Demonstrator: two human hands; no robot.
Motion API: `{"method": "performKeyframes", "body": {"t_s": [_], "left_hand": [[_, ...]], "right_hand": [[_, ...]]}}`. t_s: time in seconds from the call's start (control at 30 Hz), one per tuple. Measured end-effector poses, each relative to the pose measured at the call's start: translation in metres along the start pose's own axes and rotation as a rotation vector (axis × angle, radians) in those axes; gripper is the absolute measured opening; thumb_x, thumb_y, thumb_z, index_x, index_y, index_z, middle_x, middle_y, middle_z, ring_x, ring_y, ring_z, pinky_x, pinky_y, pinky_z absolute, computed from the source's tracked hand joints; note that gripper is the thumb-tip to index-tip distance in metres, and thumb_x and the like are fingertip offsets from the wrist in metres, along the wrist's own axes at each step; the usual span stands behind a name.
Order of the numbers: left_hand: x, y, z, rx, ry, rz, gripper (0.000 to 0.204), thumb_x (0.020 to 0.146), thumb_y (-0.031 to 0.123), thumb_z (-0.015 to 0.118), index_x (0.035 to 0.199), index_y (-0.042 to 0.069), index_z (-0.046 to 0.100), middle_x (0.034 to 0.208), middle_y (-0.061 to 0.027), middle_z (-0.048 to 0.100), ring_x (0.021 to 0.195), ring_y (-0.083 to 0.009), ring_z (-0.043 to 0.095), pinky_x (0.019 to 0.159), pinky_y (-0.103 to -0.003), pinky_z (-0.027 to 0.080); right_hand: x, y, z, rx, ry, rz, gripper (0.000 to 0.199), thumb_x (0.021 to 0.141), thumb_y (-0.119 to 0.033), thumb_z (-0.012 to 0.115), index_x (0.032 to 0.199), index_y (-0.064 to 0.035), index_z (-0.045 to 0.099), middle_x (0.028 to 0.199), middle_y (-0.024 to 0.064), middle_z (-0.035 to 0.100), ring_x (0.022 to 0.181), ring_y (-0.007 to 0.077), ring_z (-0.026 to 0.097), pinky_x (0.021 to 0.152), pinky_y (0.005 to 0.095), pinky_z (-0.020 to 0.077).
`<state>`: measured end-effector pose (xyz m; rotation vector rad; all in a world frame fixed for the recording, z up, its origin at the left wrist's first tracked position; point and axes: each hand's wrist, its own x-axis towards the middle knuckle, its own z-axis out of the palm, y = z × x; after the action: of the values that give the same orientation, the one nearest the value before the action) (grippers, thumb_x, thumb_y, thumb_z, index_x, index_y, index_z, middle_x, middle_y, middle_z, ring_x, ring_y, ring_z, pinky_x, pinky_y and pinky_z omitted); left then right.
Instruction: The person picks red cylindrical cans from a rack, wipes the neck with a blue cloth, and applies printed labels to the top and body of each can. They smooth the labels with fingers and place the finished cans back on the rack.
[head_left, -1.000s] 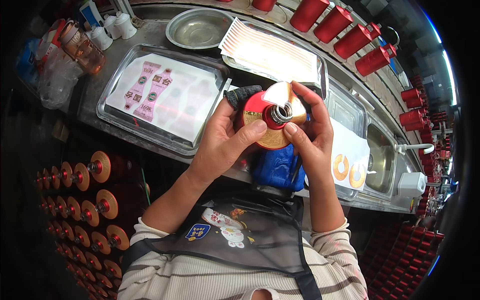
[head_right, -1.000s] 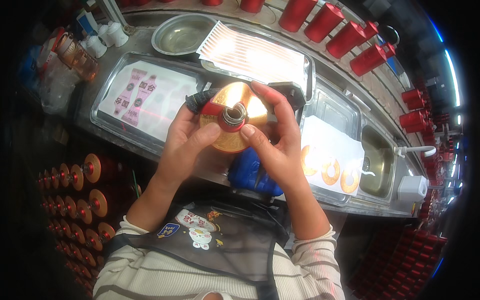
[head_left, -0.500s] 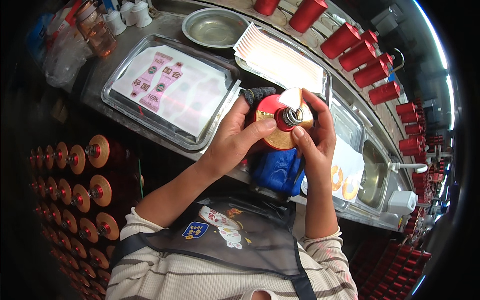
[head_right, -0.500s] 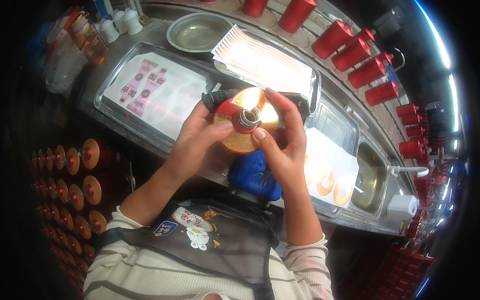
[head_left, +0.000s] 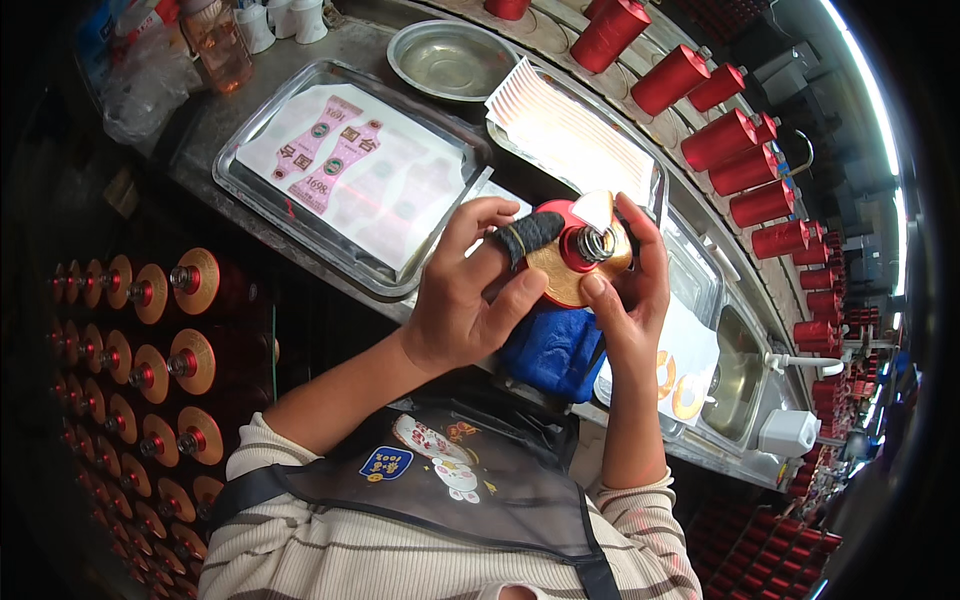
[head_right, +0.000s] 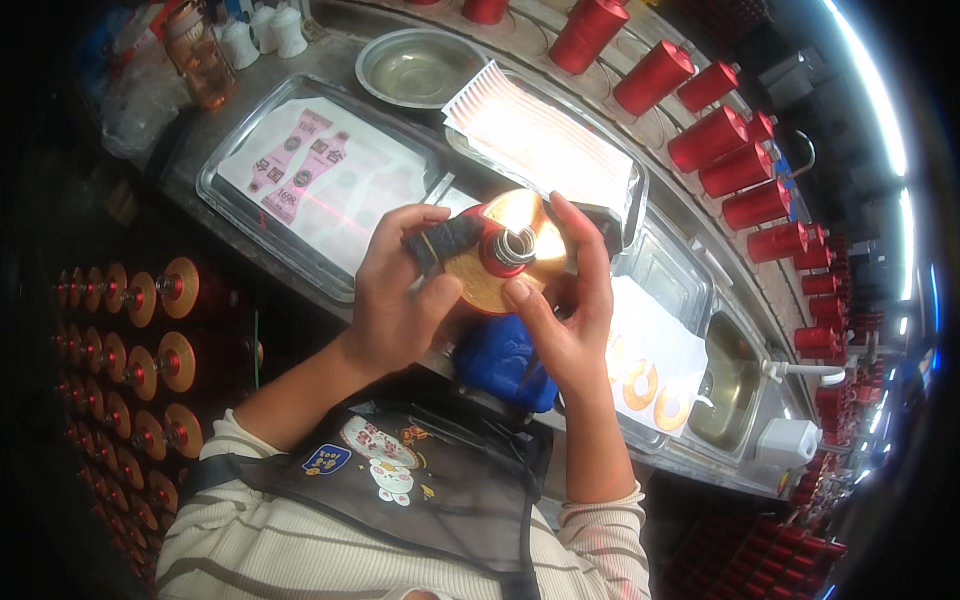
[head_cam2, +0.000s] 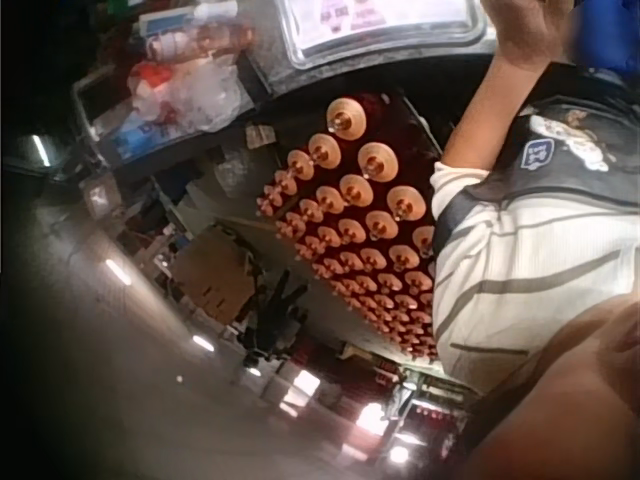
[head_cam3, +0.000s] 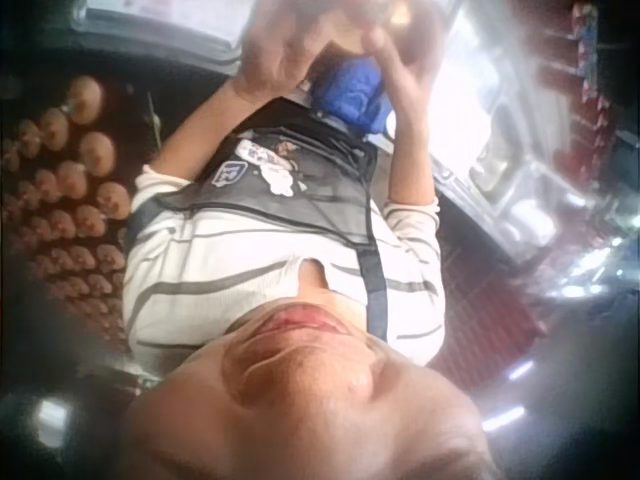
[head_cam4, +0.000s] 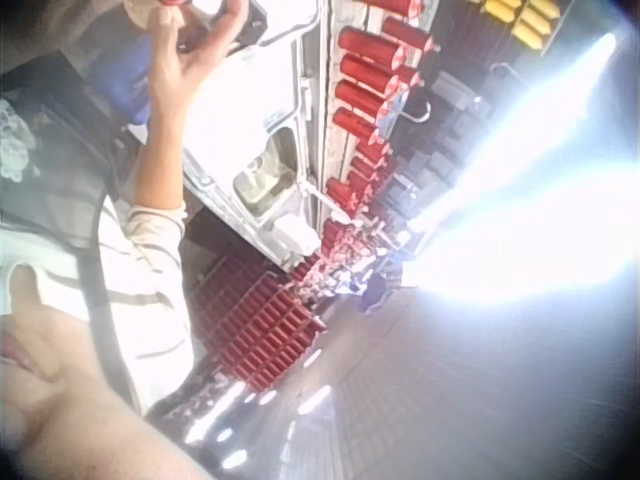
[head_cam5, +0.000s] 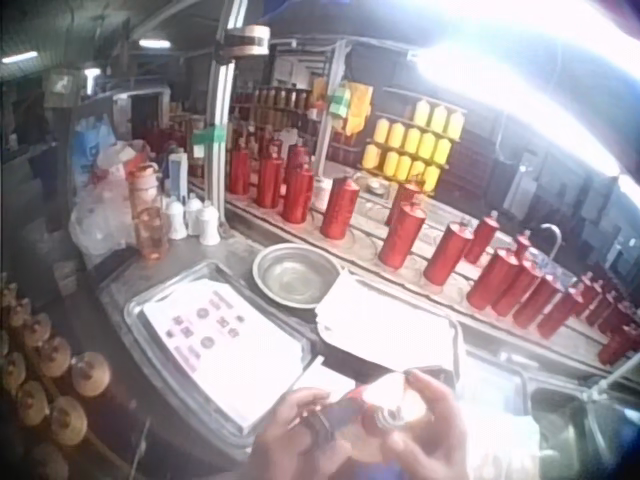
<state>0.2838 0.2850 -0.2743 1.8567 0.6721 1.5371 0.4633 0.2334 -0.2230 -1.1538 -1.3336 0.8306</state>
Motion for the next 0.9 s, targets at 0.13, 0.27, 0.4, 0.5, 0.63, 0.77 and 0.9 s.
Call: {"method": "performKeyframes", "body": {"t_s": [0.13,0.27,0.4,0.5,0.63,0.77,0.9], "left_hand": [[0.002,0.008,-0.001,0.110,-0.027,0.018,0.040,0.095,0.034,0.063,0.112,-0.002,0.070,0.125,-0.0201,0.053,0.114,-0.0379,0.055,0.098,-0.044,0.046],[-0.015,0.023,-0.001,0.390,-0.014,0.157,0.041,0.092,0.039,0.065,0.110,0.003,0.071,0.136,-0.0164,0.047,0.126,-0.0390,0.047,0.105,-0.049,0.041],[-0.029,0.035,0.010,0.462,0.000,0.182,0.038,0.089,0.039,0.068,0.108,0.007,0.073,0.141,-0.0129,0.042,0.132,-0.0400,0.041,0.109,-0.055,0.034],[-0.032,0.050,0.017,0.509,-0.013,0.177,0.033,0.087,0.039,0.070,0.106,0.013,0.074,0.141,-0.0112,0.042,0.134,-0.0404,0.037,0.111,-0.061,0.027],[-0.030,0.054,0.031,0.597,-0.046,0.195,0.026,0.084,0.037,0.073,0.100,0.017,0.074,0.142,-0.0098,0.042,0.136,-0.0408,0.035,0.112,-0.067,0.019],[-0.019,0.071,0.059,0.712,-0.046,0.195,0.016,0.078,0.026,0.077,0.088,0.014,0.072,0.142,-0.0099,0.042,0.137,-0.0413,0.032,0.112,-0.069,0.015],[-0.010,0.081,0.074,0.650,-0.077,0.122,0.026,0.075,0.021,0.080,0.095,0.007,0.073,0.145,-0.0156,0.040,0.137,-0.0427,0.029,0.114,-0.063,0.016]], "right_hand": [[-0.004,0.002,-0.004,0.007,0.013,0.023,0.075,0.086,-0.015,0.075,0.149,0.0014,0.038,0.142,0.0143,0.050,0.113,0.0158,0.061,0.086,0.0253,0.0534],[-0.004,0.003,-0.010,0.014,0.022,0.006,0.072,0.085,-0.012,0.073,0.148,0.0005,0.040,0.144,0.0130,0.049,0.111,0.0150,0.062,0.084,0.0237,0.0531],[-0.011,-0.005,-0.015,0.114,0.032,0.054,0.063,0.089,-0.008,0.067,0.146,0.0003,0.042,0.143,0.0136,0.050,0.124,0.0193,0.055,0.100,0.0305,0.0471],[-0.013,-0.004,-0.021,0.125,0.033,0.027,0.055,0.091,-0.007,0.064,0.143,0.0012,0.046,0.141,0.0141,0.052,0.130,0.0210,0.052,0.105,0.0326,0.0437],[-0.009,-0.009,-0.026,0.089,0.066,0.040,0.047,0.092,-0.006,0.063,0.137,0.0010,0.053,0.129,0.0104,0.059,0.114,0.0143,0.058,0.094,0.0273,0.0484],[-0.002,-0.006,-0.040,0.088,0.050,0.013,0.045,0.089,-0.005,0.063,0.133,0.0014,0.056,0.117,0.0073,0.063,0.094,0.0077,0.060,0.081,0.0209,0.0485],[0.009,-0.003,-0.060,0.248,-0.040,0.116,0.046,0.087,0.002,0.062,0.132,0.0024,0.056,0.124,0.0090,0.062,0.108,0.0124,0.061,0.094,0.0267,0.0505]]}}
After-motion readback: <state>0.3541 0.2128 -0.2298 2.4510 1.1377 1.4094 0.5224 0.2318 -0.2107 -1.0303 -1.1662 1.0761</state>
